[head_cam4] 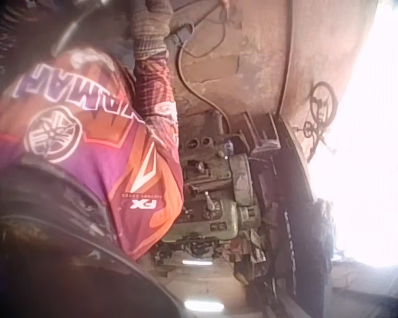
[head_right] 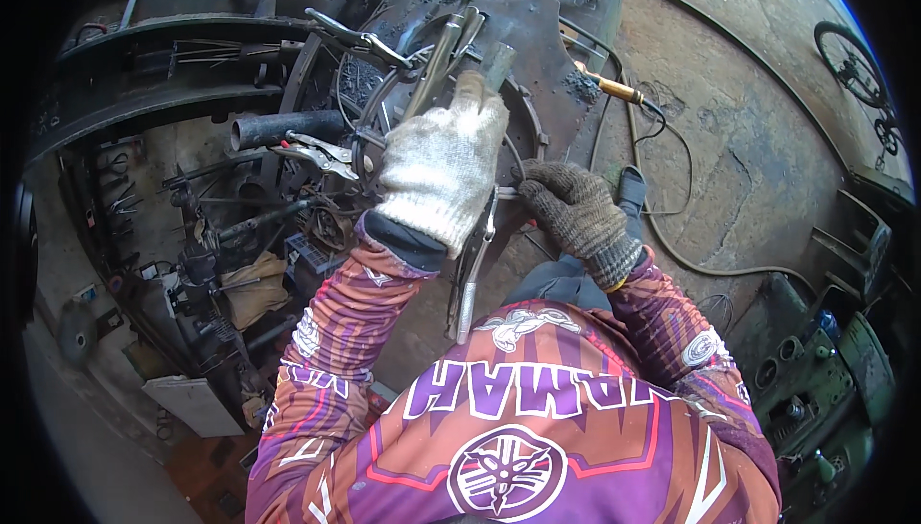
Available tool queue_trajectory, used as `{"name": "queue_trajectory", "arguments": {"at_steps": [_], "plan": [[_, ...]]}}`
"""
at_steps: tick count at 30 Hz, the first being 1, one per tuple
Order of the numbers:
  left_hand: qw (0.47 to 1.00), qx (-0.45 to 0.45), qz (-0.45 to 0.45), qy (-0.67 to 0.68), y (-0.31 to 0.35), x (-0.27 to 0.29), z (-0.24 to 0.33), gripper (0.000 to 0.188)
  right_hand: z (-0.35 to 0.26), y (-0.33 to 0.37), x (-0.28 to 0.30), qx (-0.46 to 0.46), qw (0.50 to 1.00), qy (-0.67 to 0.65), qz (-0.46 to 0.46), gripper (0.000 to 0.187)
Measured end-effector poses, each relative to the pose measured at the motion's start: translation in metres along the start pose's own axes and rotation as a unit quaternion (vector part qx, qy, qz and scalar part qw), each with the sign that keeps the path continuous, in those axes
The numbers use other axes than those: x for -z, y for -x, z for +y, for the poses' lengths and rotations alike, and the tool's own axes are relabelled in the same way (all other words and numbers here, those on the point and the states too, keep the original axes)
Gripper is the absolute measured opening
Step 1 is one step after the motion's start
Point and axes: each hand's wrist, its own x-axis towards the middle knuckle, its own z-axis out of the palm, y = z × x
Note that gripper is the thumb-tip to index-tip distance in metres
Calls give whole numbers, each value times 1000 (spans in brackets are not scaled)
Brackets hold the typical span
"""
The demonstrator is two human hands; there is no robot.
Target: The person unboxes welding rods, places them into a holder on a workbench, inserts a rod into an electrode holder, and welds clamped metal pieces on a workstation.
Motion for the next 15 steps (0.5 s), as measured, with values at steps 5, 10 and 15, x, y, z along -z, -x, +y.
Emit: {"name": "queue_trajectory", "arguments": {"at_steps": [5,10,15], "plan": [[1000,11,3,-11,3,0,4,28,-10,1,1,118,990,70,-11,32],[1000,3,3,-11,3,5,3,32,-5,3,-3,122,990,66,-11,32],[1000,2,0,-4,7,11,4,33,-4,7,-6,133,988,74,-6,33]]}}
